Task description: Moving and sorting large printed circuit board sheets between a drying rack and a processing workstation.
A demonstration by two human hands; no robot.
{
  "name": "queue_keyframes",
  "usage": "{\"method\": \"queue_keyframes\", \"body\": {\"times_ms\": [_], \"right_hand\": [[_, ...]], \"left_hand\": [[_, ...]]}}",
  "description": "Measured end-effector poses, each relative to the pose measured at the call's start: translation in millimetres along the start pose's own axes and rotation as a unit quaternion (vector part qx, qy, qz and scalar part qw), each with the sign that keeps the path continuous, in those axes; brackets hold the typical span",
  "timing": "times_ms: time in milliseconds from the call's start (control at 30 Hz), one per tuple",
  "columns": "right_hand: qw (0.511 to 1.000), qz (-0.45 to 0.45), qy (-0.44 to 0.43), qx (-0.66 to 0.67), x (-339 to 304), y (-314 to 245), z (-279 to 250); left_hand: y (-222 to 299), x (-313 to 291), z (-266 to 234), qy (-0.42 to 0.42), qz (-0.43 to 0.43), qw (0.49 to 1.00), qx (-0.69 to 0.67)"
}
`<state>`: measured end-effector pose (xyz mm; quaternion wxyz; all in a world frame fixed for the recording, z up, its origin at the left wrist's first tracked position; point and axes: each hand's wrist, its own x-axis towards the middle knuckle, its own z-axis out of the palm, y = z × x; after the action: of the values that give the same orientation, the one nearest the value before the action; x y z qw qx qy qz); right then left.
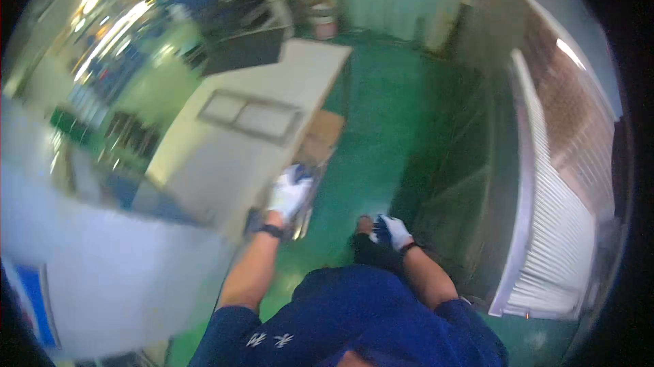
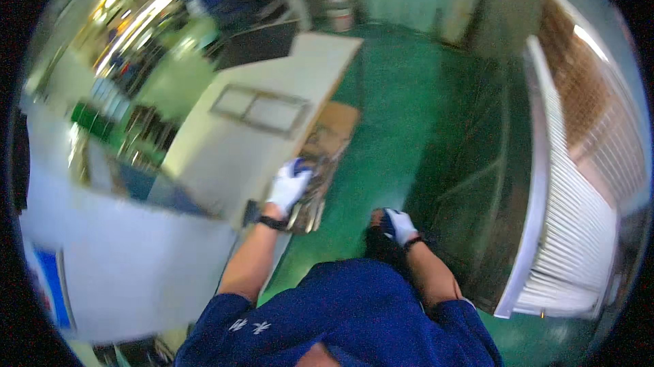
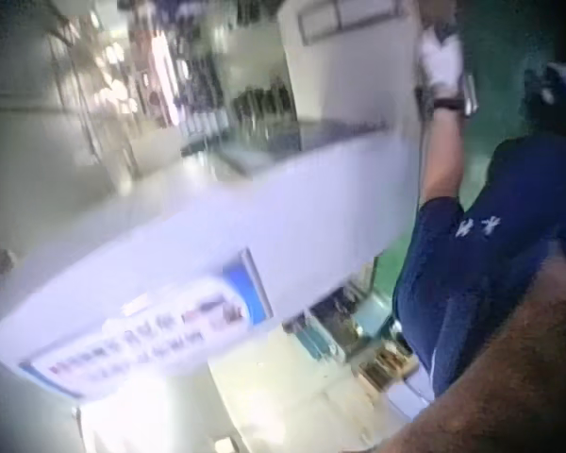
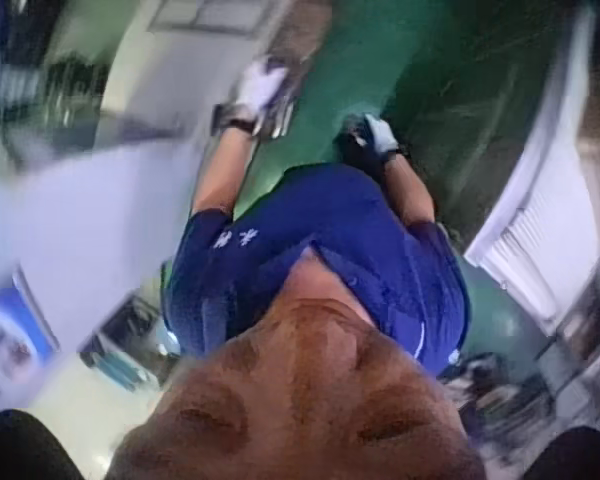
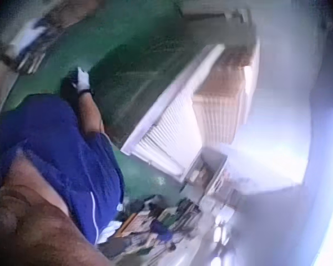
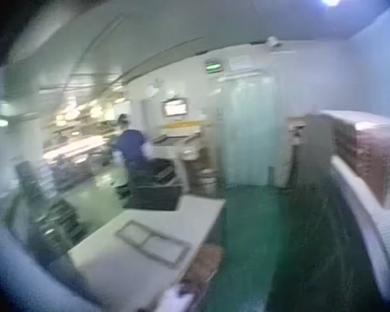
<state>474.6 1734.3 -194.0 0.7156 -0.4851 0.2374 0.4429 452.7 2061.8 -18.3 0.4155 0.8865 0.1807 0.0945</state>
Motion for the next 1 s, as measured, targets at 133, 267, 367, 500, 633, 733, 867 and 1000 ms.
{"method": "queue_keyframes", "body": {"times_ms": [133,267,367,500,633,733,867,1000], "right_hand": [[0.989,-0.123,0.018,-0.084,65,-56,13],[0.995,-0.081,0.034,-0.050,97,-125,4],[0.991,-0.130,0.017,-0.029,103,-207,8],[0.988,-0.148,0.028,-0.018,122,-210,-1],[0.984,-0.170,0.057,0.015,127,-233,-12],[0.981,-0.175,0.079,0.025,107,-268,9],[0.966,-0.233,0.081,0.080,89,-304,6],[0.931,-0.355,0.076,0.049,25,-358,30]], "left_hand": [[-106,87,-19,0.132,-0.138,0.978,-0.081],[-101,146,-8,0.163,-0.176,0.931,0.276],[-76,197,-4,0.152,-0.215,0.921,0.286],[-113,175,16,0.176,-0.195,0.906,0.333],[-101,199,23,0.201,-0.151,0.879,0.405],[-92,211,13,0.250,-0.040,0.884,0.393],[8,285,92,0.011,0.093,0.995,-0.018],[170,299,162,-0.121,0.304,0.945,0.026]]}}
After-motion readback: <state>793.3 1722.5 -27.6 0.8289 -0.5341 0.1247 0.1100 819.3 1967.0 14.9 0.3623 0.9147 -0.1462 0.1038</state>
